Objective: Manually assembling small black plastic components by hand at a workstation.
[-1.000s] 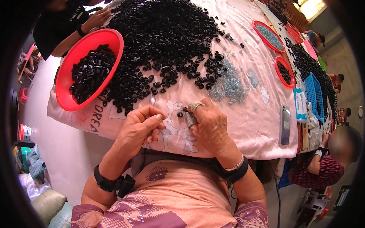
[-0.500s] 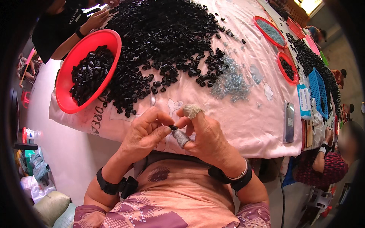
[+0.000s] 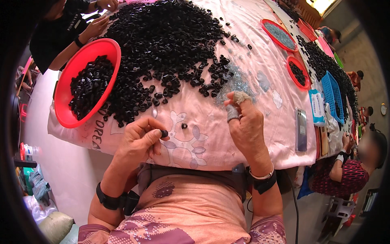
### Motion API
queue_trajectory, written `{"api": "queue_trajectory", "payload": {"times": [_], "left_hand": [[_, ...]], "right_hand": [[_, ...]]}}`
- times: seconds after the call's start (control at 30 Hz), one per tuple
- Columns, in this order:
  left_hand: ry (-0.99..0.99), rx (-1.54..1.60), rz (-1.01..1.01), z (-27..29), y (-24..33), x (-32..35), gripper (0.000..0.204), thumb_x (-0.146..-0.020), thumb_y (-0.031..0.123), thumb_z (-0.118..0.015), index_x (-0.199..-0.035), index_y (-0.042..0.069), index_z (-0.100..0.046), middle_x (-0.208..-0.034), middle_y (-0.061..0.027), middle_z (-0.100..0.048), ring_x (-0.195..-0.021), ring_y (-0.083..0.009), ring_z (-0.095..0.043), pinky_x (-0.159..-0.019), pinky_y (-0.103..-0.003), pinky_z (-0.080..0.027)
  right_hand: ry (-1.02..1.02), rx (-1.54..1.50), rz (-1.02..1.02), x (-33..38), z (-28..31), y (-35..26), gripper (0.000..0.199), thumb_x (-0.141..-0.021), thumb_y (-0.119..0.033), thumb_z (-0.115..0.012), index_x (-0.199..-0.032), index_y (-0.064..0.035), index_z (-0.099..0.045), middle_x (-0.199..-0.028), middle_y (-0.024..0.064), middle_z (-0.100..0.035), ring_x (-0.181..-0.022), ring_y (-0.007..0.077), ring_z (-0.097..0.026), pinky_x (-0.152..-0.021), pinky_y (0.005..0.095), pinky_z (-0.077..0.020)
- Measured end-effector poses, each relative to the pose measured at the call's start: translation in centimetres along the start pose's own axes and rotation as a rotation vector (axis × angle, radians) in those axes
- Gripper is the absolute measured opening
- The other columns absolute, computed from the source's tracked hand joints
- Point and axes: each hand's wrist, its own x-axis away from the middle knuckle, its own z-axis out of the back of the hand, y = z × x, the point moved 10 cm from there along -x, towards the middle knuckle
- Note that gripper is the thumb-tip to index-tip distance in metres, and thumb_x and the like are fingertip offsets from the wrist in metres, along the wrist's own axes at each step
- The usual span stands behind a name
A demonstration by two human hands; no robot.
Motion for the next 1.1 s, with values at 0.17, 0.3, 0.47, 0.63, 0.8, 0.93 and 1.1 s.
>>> {"api": "queue_trajectory", "payload": {"times": [0.17, 0.3, 0.47, 0.63, 0.8, 0.93, 1.1], "left_hand": [[0.025, 0.051, -0.018, 0.3, -0.2, -0.2, 0.011, -0.096, 0.009, -0.057, -0.101, 0.001, -0.061, -0.083, -0.005, -0.066, -0.058, -0.0044, -0.058, -0.046, -0.015, -0.043], [0.045, 0.04, -0.013, 0.7, -0.5, -0.2, 0.014, -0.096, 0.009, -0.056, -0.105, 0.0, -0.062, -0.083, -0.0036, -0.064, -0.058, -0.0043, -0.057, -0.047, -0.015, -0.043], [0.019, -0.024, 0.013, 0.7, -0.4, -0.2, 0.016, -0.097, 0.01, -0.055, -0.106, 0.0, -0.062, -0.081, -0.0012, -0.061, -0.058, -0.0038, -0.056, -0.048, -0.016, -0.042], [0.046, 0.003, -0.018, 0.9, -0.1, -0.2, 0.016, -0.097, 0.012, -0.055, -0.105, 0.0, -0.062, -0.08, -0.0016, -0.061, -0.057, -0.0036, -0.056, -0.047, -0.016, -0.041], [0.025, 0.069, -0.023, 1.0, -0.3, -0.3, 0.016, -0.097, 0.013, -0.056, -0.106, 0.0, -0.061, -0.084, -0.0054, -0.065, -0.058, -0.0042, -0.057, -0.048, -0.016, -0.042], [-0.081, 0.3, -0.012, 0.1, -0.3, -0.3, 0.016, -0.096, 0.014, -0.059, -0.105, 0.001, -0.06, -0.091, -0.0105, -0.067, -0.06, -0.0073, -0.059, -0.048, -0.017, -0.045], [-0.179, 0.461, 0.014, -1.2, -0.2, 0.1, 0.017, -0.095, 0.013, -0.061, -0.106, 0.0, -0.06, -0.093, -0.0121, -0.068, -0.061, -0.0097, -0.058, -0.047, -0.017, -0.042]], "right_hand": [[-0.039, 0.196, 0.193, 0.1, -1.1, 0.3, 0.04, -0.077, 0.01, -0.052, -0.113, -0.0016, -0.063, -0.097, 0.0166, -0.067, -0.088, 0.0287, -0.068, -0.08, 0.0332, -0.0535], [-0.079, 0.158, 0.078, 0.0, -1.1, 0.1, 0.036, -0.078, 0.008, -0.054, -0.111, -0.0008, -0.064, -0.096, 0.0173, -0.067, -0.089, 0.0296, -0.067, -0.08, 0.0333, -0.0528], [-0.111, 0.03, -0.011, 0.2, -0.7, 0.7, 0.024, -0.081, 0.003, -0.061, -0.105, 0.001, -0.065, -0.089, 0.0156, -0.066, -0.082, 0.0292, -0.066, -0.074, 0.0323, -0.0519], [-0.317, 0.184, 0.055, 0.8, -1.6, -1.7, 0.017, -0.081, -0.001, -0.066, -0.097, -0.0004, -0.065, -0.083, 0.0131, -0.063, -0.073, 0.0281, -0.064, -0.067, 0.0334, -0.0505], [-0.472, 0.243, 0.128, 2.3, -3.5, -3.5, 0.018, -0.075, -0.004, -0.069, -0.092, -0.005, -0.066, -0.08, 0.0115, -0.061, -0.075, 0.0296, -0.064, -0.066, 0.0391, -0.051], [-0.477, 0.423, 0.229, 3.2, -5.2, -3.8, 0.022, -0.072, -0.003, -0.072, -0.092, -0.0051, -0.064, -0.079, 0.0121, -0.058, -0.075, 0.03, -0.062, -0.067, 0.0397, -0.0493], [-0.503, 0.38, 0.175, 3.4, -5.5, -4.2, 0.02, -0.074, -0.004, -0.068, -0.093, -0.005, -0.064, -0.082, 0.0141, -0.057, -0.075, 0.0322, -0.061, -0.067, 0.0409, -0.0493]]}}
